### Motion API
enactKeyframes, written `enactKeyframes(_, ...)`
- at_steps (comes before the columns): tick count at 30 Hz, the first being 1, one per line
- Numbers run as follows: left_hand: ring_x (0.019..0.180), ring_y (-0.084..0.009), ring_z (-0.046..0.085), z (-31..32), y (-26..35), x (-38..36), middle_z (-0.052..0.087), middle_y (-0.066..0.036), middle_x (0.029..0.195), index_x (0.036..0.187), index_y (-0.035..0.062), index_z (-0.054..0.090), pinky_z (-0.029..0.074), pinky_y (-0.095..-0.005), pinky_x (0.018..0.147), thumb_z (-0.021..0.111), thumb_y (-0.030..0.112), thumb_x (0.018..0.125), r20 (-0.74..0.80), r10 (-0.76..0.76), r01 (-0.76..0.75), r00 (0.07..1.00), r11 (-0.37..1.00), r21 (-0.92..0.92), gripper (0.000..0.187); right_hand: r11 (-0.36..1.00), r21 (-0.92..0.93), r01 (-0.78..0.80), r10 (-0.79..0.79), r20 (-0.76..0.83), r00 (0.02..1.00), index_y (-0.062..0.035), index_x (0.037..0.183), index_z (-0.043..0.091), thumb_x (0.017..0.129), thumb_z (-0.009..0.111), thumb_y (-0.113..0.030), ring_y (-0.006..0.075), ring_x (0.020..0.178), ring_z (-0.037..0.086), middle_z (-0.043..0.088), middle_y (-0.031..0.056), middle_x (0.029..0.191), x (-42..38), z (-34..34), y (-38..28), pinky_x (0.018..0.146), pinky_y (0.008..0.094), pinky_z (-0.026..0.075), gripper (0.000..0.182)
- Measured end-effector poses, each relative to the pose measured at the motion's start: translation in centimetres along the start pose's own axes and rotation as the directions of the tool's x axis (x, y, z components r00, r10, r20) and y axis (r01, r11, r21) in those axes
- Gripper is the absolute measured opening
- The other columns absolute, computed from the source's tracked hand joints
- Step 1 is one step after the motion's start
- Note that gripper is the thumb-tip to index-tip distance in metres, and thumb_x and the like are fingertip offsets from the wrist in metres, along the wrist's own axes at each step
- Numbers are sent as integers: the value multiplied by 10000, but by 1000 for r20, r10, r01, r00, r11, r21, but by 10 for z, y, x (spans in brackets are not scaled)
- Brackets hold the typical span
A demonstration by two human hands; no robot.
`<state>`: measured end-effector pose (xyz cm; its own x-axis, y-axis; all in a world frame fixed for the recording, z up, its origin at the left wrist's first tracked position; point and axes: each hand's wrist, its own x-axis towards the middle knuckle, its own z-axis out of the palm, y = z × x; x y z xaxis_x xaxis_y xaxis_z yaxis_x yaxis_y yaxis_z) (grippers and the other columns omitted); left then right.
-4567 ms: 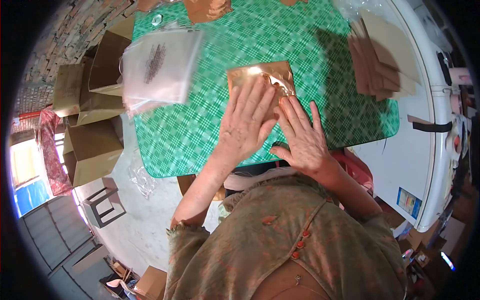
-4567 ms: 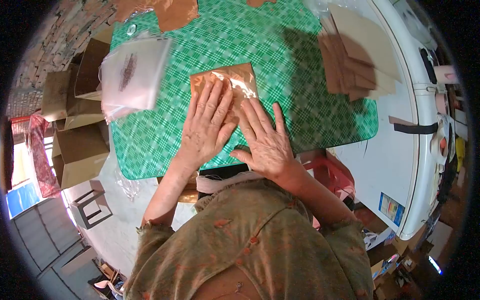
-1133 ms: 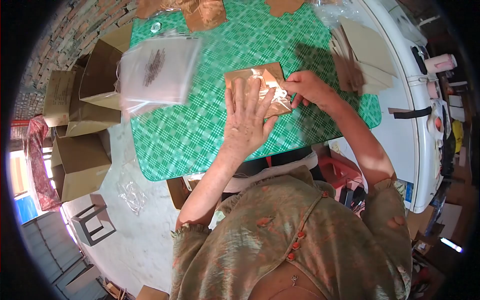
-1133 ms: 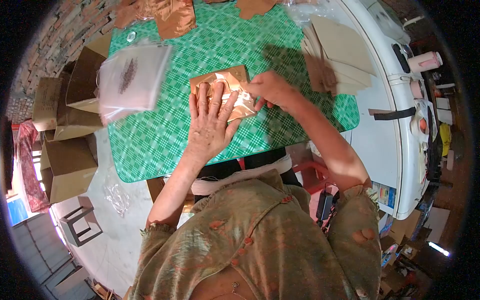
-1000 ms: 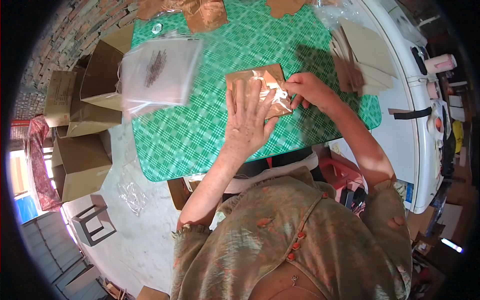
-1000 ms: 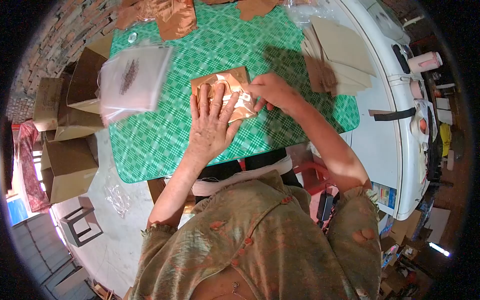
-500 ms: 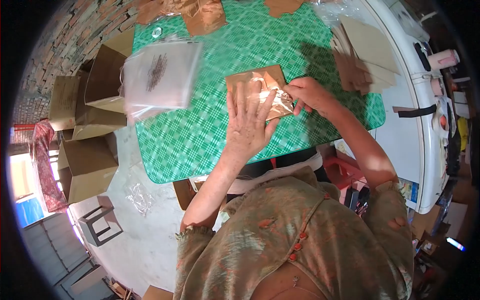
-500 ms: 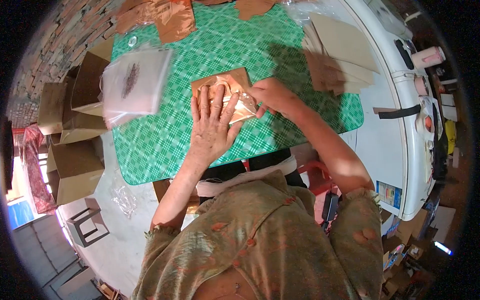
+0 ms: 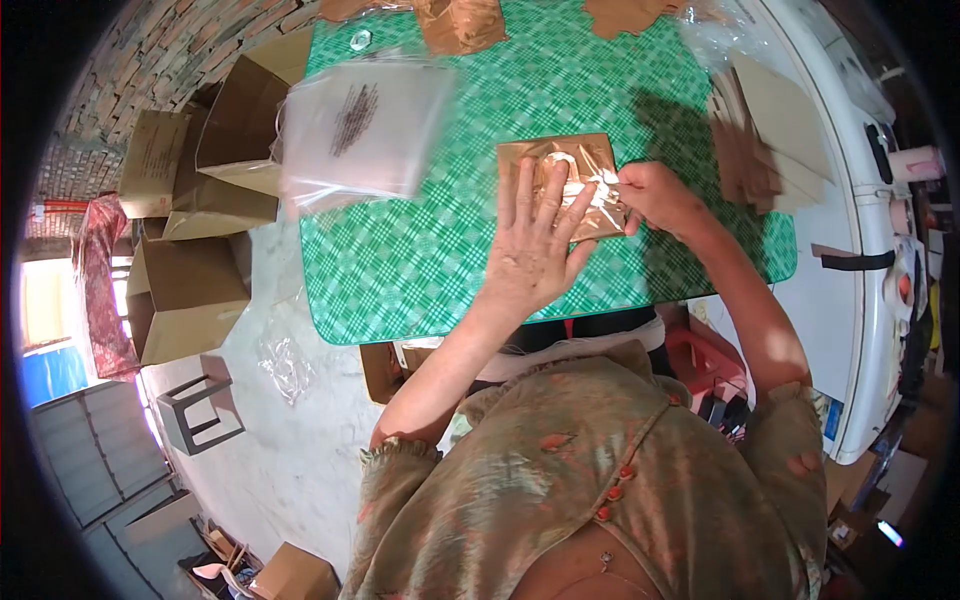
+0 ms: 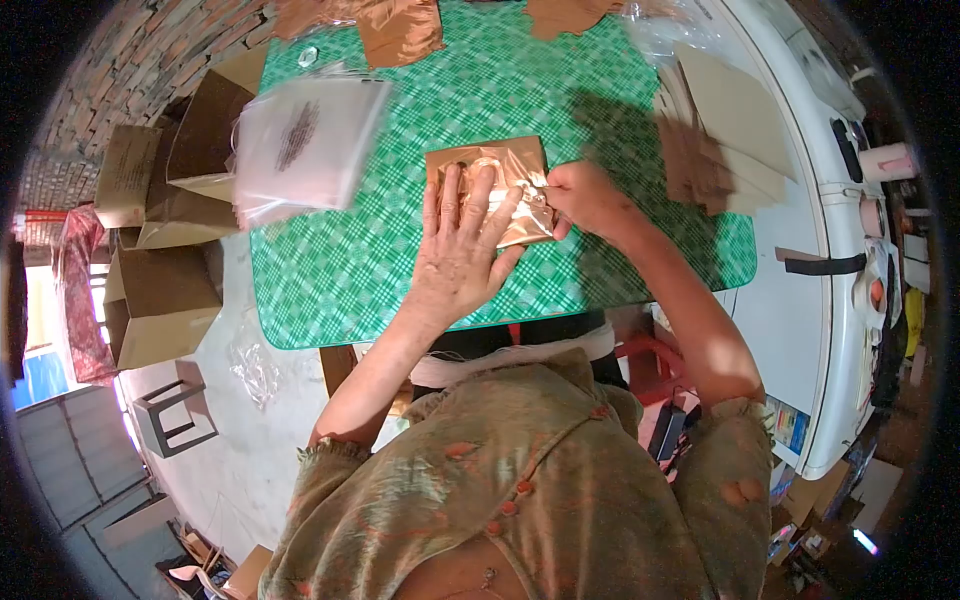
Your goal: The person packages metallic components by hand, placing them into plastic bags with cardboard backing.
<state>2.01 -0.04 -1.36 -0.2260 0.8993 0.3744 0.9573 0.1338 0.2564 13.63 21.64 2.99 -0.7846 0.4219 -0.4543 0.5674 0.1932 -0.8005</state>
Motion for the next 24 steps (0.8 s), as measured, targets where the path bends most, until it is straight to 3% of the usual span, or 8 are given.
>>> enactKeyframes(5,1612,-533,224,-3,1,1,275,-201,1768,1669,206,441,169,-681,1320,674,490,1024,20,-3,3,1000,1000,4,742,997,-47,67,-67,3,998,65,892,687,1059,615,-131,176,586,735,744,108,767,3,-1,5,544,333,573,268)
enactKeyframes(14,1615,-531,219,-1,0,0,281,-203,1764,1672,209,436,154,-680,1325,662,499,1030,21,-9,9,1000,1000,-5,740,974,-171,146,-149,-7,989,48,815,628,1022,620,-124,200,574,745,722,116,709,10,-5,11,534,364,569,269)
enactKeyframes(24,1612,-526,237,-2,2,1,320,-212,1745,1678,221,436,160,-667,1329,666,490,1032,55,-27,27,998,1000,11,737,967,-203,154,-146,56,988,51,847,648,1028,613,-129,202,556,732,724,124,714,8,-10,3,533,367,573,258)
